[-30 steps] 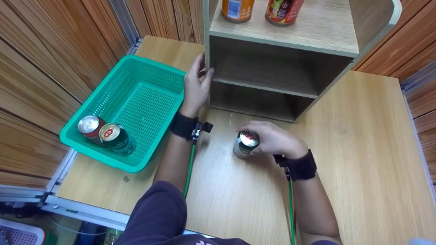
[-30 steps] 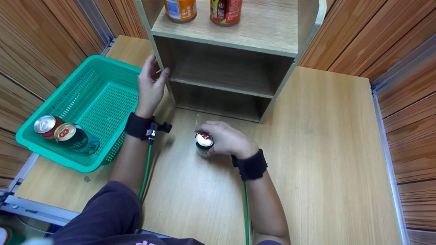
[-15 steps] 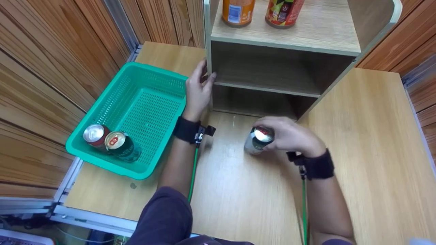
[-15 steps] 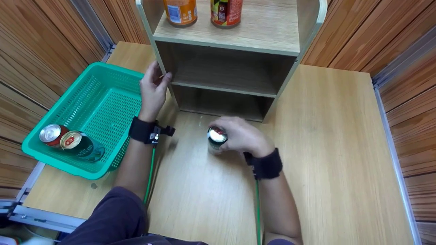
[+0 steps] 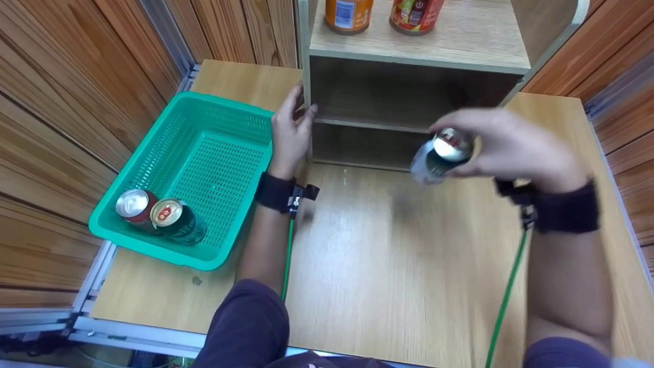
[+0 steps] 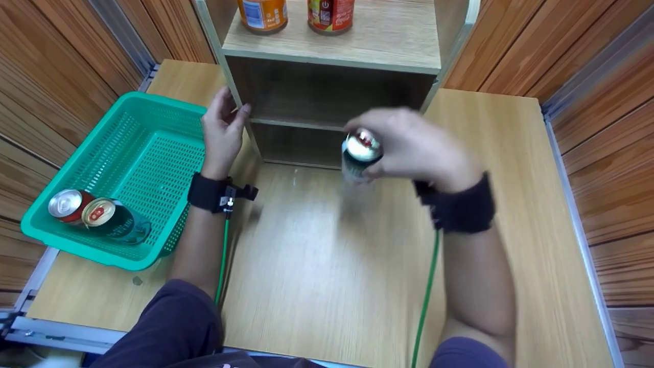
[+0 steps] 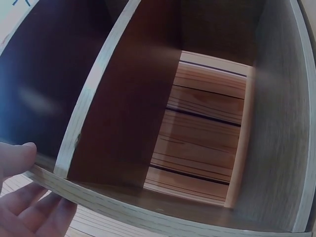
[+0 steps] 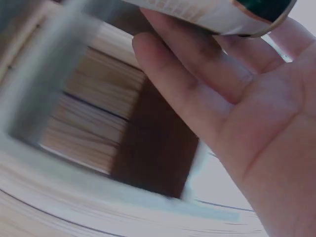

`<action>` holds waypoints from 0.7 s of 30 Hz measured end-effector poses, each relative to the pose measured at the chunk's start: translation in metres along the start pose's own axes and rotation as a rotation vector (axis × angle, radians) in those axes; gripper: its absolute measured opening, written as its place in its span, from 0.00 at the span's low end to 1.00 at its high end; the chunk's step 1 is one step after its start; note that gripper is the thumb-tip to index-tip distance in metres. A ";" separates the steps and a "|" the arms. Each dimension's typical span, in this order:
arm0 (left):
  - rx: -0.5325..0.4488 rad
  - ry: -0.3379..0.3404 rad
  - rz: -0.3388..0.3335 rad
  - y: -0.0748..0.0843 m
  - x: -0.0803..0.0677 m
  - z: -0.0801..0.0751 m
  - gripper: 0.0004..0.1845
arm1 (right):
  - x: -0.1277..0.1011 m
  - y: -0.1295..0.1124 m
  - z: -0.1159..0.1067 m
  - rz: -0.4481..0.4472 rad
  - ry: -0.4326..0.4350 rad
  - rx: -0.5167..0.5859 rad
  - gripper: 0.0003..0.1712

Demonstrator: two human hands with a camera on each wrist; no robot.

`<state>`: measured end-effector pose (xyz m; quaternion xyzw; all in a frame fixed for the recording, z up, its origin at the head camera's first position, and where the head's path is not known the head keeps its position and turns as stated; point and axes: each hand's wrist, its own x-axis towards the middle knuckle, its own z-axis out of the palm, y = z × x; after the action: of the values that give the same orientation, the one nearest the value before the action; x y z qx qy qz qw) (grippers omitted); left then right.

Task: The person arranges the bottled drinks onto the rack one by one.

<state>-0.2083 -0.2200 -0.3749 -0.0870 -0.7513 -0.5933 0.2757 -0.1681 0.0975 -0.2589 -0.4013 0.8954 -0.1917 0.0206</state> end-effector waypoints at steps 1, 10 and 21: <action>-0.001 0.001 -0.012 0.000 0.000 -0.001 0.24 | 0.001 -0.003 -0.011 0.011 -0.001 -0.029 0.41; 0.000 0.015 0.007 -0.006 0.002 -0.004 0.23 | 0.015 -0.008 -0.084 0.136 0.019 -0.204 0.42; 0.007 0.006 -0.009 -0.010 -0.003 -0.005 0.24 | 0.043 0.058 -0.129 0.359 -0.085 -0.120 0.40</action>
<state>-0.2086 -0.2267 -0.3843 -0.0811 -0.7528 -0.5922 0.2756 -0.2627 0.1432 -0.1549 -0.2437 0.9607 -0.1139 0.0682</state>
